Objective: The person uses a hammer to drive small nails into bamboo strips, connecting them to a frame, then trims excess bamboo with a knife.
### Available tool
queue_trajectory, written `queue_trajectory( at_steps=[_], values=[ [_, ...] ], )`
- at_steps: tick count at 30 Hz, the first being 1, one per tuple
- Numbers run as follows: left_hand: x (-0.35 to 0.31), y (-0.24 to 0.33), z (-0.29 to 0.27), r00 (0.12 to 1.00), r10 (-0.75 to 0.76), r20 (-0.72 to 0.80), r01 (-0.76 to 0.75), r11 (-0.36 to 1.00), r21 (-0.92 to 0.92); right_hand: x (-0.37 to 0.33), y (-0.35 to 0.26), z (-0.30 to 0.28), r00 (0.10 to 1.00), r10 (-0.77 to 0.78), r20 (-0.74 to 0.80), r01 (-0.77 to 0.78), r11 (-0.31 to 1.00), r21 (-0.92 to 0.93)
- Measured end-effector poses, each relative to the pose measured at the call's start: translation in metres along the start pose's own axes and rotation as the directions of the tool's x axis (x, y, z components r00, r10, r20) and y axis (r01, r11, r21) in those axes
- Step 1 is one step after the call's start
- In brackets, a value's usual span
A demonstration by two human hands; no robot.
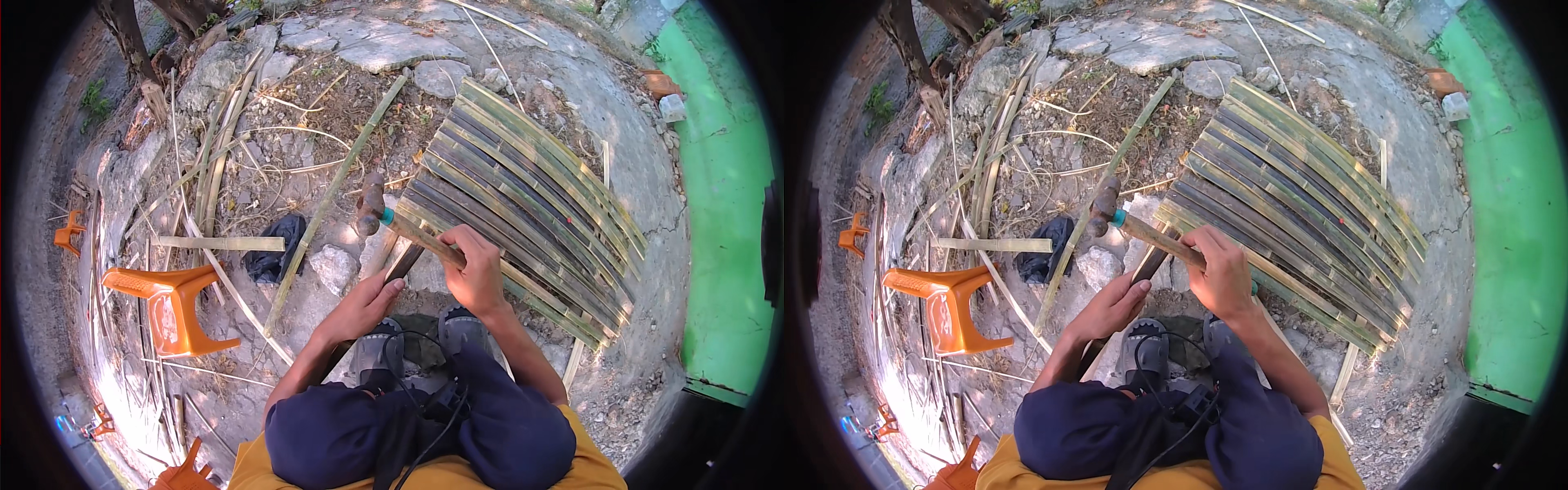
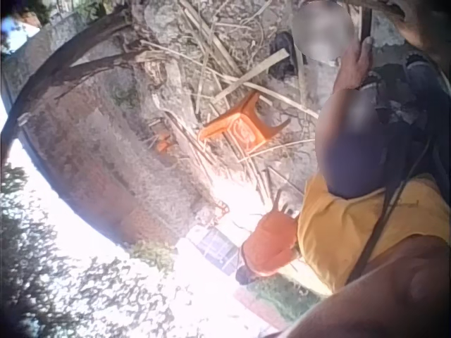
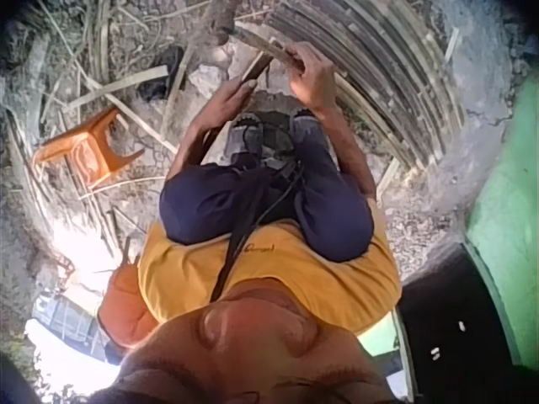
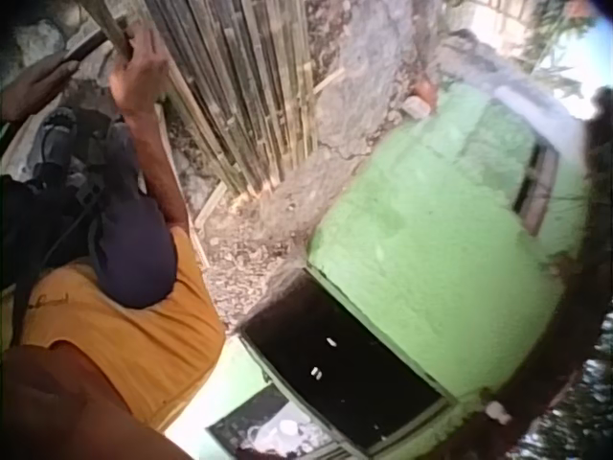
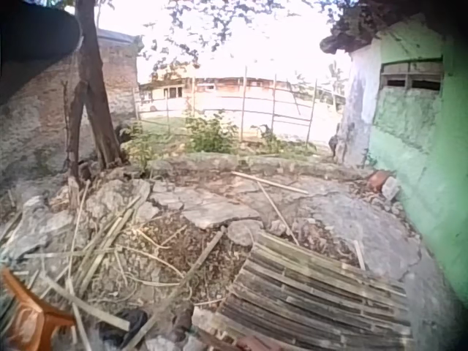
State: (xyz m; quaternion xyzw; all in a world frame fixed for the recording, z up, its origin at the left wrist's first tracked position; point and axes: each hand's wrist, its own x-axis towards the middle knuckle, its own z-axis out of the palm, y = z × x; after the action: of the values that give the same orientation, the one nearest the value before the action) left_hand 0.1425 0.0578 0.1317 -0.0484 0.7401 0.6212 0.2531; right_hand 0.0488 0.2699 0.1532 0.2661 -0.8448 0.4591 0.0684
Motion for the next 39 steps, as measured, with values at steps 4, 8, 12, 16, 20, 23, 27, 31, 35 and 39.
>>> queue_trajectory(
  at_steps=[4,8,12,16,20,23,27,31,35,39],
  values=[
    [0.0,0.011,0.004,0.996,0.064,-0.064,-0.06,0.996,0.059,0.004,-0.017,-0.003,0.986,0.165,0.011,-0.165,0.982,0.097],
    [0.002,0.021,0.009,0.993,0.048,-0.109,-0.041,0.997,0.065,0.004,-0.02,-0.001,0.946,0.321,0.033,-0.322,0.934,0.156],
    [0.002,0.023,0.006,0.994,0.038,-0.106,-0.029,0.996,0.081,0.013,-0.012,-0.009,0.94,0.339,0.039,-0.338,0.91,0.241],
    [0.001,0.021,0.005,0.998,-0.037,-0.049,0.038,0.999,0.012,0.013,0.002,-0.013,0.921,0.39,-0.013,-0.37,0.883,0.288],
    [0.003,0.02,0.008,0.998,0.012,-0.054,-0.009,0.998,0.065,0.009,0.005,-0.013,0.894,0.449,0.018,-0.413,0.805,0.427],
    [0.008,0.017,0.011,0.996,0.061,-0.06,-0.056,0.995,0.081,0.005,0.01,-0.012,0.88,0.472,0.04,-0.435,0.772,0.464],
    [0.009,0.016,0.01,0.998,0.019,-0.063,-0.015,0.998,0.055,0.0,0.007,-0.009,0.88,0.473,0.047,-0.441,0.776,0.45],
    [0.012,0.017,0.012,0.996,0.031,-0.09,-0.025,0.998,0.061,-0.003,0.004,-0.002,0.887,0.457,0.066,-0.435,0.782,0.447],
    [0.01,0.024,0.009,0.995,-0.001,-0.104,0.008,0.998,0.069,0.001,0.0,0.003,0.913,0.406,0.049,-0.391,0.831,0.397],
    [0.009,0.027,0.008,0.996,-0.023,-0.082,0.023,1.0,0.003,0.004,-0.003,0.003,0.91,0.414,0.008,-0.376,0.819,0.433]
  ],
)
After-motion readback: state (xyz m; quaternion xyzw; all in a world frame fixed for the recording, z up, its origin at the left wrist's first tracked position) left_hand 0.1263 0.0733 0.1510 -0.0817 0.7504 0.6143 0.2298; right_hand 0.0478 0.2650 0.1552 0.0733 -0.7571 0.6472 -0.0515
